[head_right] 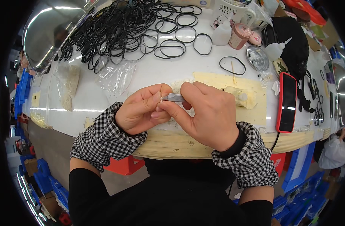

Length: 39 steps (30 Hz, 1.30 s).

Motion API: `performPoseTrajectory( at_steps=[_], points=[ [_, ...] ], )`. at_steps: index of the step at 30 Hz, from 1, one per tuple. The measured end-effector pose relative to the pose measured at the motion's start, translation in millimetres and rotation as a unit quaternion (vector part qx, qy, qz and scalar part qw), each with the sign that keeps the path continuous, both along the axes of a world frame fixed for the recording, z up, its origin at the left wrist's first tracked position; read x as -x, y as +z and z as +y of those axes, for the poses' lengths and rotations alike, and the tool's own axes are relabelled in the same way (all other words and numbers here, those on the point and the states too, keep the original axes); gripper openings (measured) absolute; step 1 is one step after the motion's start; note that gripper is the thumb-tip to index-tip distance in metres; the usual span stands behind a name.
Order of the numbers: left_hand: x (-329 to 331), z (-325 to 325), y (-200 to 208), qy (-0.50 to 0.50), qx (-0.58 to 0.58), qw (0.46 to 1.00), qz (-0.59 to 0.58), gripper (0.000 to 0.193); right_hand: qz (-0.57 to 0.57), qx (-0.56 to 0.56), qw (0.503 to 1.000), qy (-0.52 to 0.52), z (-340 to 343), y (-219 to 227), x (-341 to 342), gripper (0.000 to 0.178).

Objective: Assembling small components by wrapping a metal part with white material and securing it with a small band.

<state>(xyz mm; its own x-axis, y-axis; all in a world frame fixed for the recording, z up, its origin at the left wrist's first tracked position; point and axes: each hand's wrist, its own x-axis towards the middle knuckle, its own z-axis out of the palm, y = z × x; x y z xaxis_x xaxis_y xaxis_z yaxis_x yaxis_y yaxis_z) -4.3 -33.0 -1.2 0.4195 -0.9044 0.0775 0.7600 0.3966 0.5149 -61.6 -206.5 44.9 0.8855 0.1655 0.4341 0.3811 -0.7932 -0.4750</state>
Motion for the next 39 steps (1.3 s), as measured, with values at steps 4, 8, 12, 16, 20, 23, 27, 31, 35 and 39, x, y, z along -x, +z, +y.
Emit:
performPoseTrajectory(
  at_steps=[4,8,12,16,20,23,27,31,35,39],
  points=[
    [-0.8,-0.2,-1.2,-0.001,0.007,1.0,-0.004,0.02,0.003,0.012,1.0,-0.003,-0.5,1.4,0.2,0.034],
    [-1.5,0.2,-1.4,-0.002,0.002,1.0,-0.003,0.019,0.016,0.021,1.0,0.002,-1.7,1.9,1.1,0.035],
    [0.2,1.0,2.0,0.032,-0.035,0.999,-0.017,0.018,0.003,0.038,0.999,-0.007,-1.3,3.3,0.3,0.035],
    [-1.5,1.7,8.3,0.065,-0.117,0.987,-0.093,0.02,-0.023,0.097,0.994,-0.035,-2.9,4.3,0.5,0.038],
    [-1.8,6.4,12.4,0.086,-0.158,0.976,-0.12,0.019,-0.05,0.132,0.989,-0.042,-2.0,2.2,-1.9,0.038],
    [-0.9,5.6,13.5,0.099,-0.186,0.969,-0.127,0.018,-0.055,0.157,0.985,-0.047,-2.5,2.3,-1.8,0.038],
    [-0.5,5.9,14.5,0.118,-0.198,0.963,-0.14,0.018,-0.053,0.18,0.981,-0.05,-2.7,0.4,-0.8,0.037],
    [0.1,7.4,11.8,0.125,-0.204,0.96,-0.144,0.019,-0.031,0.174,0.984,-0.038,-2.8,-0.4,-0.9,0.036],
    [1.2,5.4,9.8,0.149,-0.237,0.952,-0.122,0.02,-0.009,0.033,0.999,-0.018,0.4,2.3,-2.5,0.021],
    [3.4,3.5,6.6,0.118,-0.224,0.963,-0.09,0.021,-0.007,-0.08,0.996,0.024,6.4,-4.8,-2.8,0.019]
  ],
)
